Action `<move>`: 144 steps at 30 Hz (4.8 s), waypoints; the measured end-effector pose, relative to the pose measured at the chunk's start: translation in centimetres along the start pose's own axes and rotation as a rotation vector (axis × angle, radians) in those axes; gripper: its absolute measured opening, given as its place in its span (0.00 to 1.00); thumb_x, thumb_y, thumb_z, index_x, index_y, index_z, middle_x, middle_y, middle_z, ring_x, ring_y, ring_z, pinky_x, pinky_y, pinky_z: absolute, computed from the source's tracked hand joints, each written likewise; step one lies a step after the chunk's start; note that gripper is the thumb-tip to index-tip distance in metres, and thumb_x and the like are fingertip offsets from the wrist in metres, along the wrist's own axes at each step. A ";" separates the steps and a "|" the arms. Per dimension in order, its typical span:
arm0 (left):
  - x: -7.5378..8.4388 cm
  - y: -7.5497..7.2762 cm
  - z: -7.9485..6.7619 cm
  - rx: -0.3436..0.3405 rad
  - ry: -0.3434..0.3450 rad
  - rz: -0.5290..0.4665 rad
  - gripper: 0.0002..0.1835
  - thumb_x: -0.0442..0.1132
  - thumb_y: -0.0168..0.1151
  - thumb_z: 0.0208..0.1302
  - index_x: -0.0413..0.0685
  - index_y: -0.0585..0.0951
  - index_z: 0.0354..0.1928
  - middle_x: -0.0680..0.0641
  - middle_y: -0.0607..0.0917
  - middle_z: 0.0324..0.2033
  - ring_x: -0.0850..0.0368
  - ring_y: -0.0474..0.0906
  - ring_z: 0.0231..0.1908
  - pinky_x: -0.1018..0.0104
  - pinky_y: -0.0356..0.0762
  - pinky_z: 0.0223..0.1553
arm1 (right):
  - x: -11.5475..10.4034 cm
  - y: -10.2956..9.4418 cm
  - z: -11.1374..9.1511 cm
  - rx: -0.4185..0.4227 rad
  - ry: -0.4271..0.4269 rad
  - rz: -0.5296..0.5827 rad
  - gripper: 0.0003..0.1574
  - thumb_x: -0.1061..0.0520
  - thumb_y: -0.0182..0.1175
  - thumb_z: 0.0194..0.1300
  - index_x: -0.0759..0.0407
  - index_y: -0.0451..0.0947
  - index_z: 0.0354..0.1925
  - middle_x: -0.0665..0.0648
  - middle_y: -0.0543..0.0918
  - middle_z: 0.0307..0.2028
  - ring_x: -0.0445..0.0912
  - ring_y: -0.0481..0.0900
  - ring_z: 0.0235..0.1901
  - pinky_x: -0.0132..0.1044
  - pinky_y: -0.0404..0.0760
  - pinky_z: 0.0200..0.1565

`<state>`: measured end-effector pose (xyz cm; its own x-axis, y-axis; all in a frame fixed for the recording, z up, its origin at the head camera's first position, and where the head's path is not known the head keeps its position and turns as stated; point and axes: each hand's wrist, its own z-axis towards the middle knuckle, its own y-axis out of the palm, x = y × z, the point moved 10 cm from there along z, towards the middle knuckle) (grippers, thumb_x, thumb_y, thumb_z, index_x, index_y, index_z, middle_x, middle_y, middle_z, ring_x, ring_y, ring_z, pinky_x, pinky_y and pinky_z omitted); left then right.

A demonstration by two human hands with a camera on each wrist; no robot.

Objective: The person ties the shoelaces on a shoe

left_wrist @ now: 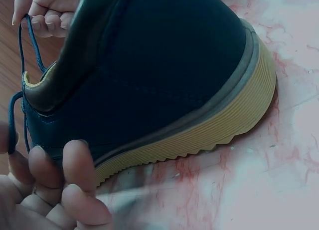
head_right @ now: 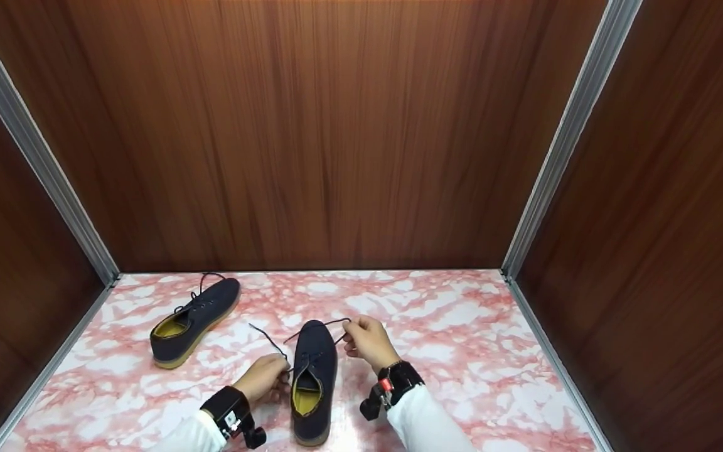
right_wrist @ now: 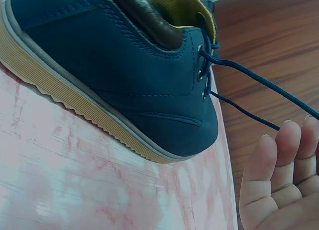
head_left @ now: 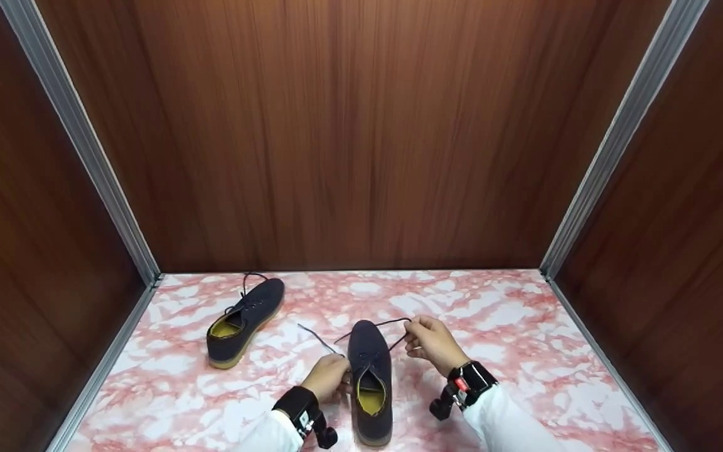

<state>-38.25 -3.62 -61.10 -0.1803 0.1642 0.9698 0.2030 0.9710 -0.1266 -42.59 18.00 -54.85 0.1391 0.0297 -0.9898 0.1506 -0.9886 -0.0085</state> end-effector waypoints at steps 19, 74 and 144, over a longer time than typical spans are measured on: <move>1.7 -1.3 0.4 0.110 0.155 0.015 0.09 0.35 0.58 0.73 0.34 0.79 0.37 0.44 0.85 0.28 0.60 0.81 0.22 0.67 0.81 0.26 | -0.7 -2.8 0.1 0.098 -0.029 0.104 0.11 0.56 0.57 0.76 0.59 0.74 0.34 0.52 0.79 0.28 0.43 0.78 0.26 0.34 0.82 0.32; 9.7 1.2 1.3 0.043 0.350 0.412 0.04 0.35 0.68 0.67 0.42 0.85 0.34 0.45 0.92 0.28 0.63 0.85 0.29 0.69 0.79 0.36 | -0.6 -7.7 -0.3 0.237 -0.020 0.040 0.16 0.56 0.53 0.78 0.69 0.80 0.42 0.51 0.78 0.26 0.42 0.74 0.24 0.33 0.79 0.29; 9.8 4.4 1.4 0.017 0.505 0.636 0.06 0.43 0.72 0.65 0.52 0.89 0.31 0.58 0.82 0.24 0.70 0.70 0.26 0.74 0.71 0.33 | -8.6 -2.7 2.1 0.033 -0.245 -0.718 0.14 0.57 0.55 0.74 0.56 0.88 0.36 0.50 0.80 0.25 0.40 0.74 0.23 0.31 0.74 0.29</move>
<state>-40.49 2.54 -52.44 0.4217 0.5913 0.6874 0.1045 0.7213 -0.6847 -46.25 20.12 -46.66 -0.2037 0.6380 -0.7426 0.0925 -0.7426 -0.6633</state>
